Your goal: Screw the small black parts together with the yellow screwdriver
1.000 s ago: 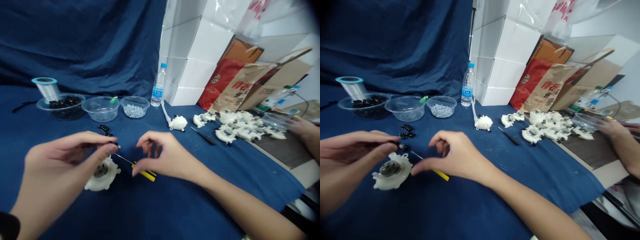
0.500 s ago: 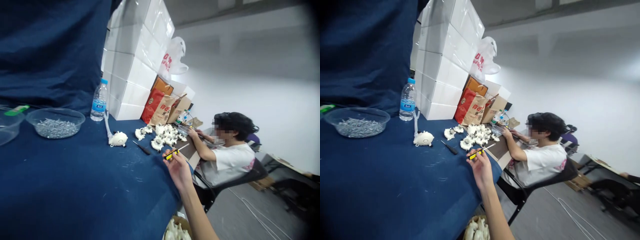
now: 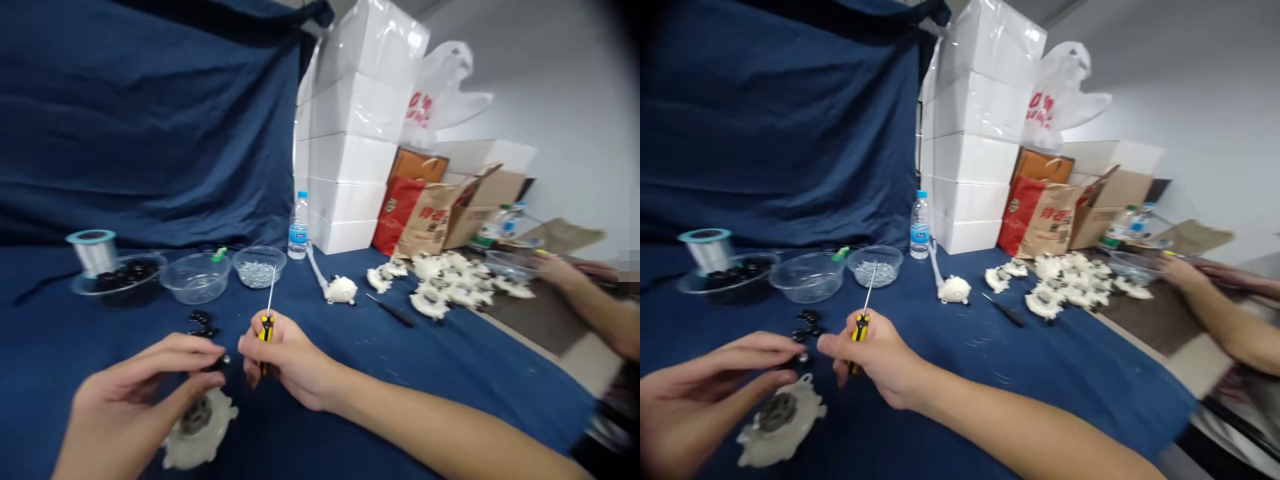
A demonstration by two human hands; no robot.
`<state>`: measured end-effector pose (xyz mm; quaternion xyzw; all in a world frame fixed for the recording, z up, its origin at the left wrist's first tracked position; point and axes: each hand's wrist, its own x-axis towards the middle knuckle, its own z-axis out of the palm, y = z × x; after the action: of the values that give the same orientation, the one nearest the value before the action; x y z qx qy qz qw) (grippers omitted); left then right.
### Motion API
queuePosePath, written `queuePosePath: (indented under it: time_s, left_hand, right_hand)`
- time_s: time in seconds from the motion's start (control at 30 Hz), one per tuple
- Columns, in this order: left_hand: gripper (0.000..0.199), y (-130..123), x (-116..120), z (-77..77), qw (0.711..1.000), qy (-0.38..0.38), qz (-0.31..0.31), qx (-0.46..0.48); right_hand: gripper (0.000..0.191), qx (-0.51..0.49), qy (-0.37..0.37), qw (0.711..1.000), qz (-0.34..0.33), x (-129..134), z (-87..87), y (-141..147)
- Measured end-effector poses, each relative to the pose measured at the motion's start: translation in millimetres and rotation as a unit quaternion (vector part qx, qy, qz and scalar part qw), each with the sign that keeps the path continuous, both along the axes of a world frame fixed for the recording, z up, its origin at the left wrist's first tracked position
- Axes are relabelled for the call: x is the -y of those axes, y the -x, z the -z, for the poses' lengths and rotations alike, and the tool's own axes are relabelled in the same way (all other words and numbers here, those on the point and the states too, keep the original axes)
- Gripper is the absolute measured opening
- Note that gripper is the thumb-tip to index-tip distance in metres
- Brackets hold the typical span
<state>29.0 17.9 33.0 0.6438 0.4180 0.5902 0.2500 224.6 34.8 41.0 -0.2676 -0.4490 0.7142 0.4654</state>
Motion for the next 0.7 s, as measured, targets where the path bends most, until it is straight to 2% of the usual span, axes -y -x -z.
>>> queuePosePath:
  time_s: [0.1,0.3,0.4,0.53,0.7]
  left_hand:
    - [0.018,-4,5,-7.9,0.999,-0.012,0.049,0.021]
    - [0.022,-11,7,-7.5,0.998,0.014,0.063,0.002]
    - [0.020,-11,10,-4.7,0.998,0.018,0.064,-0.006]
    - [0.021,-16,13,-2.6,0.996,0.025,0.084,0.023]
    - [0.013,-25,20,-7.6,0.994,0.053,0.086,0.030]
  right_hand:
    - [0.055,-0.012,0.026,0.998,-0.052,1,4.2,11]
    - [0.050,0.000,0.064,0.990,-0.124,4,10.2,0]
    - [0.051,0.016,0.042,0.993,-0.110,4,9.6,-2]
    - [0.051,0.069,-0.021,0.996,-0.054,4,3.4,-3]
    - [0.056,0.142,-0.101,0.984,-0.025,1,-7.1,-11]
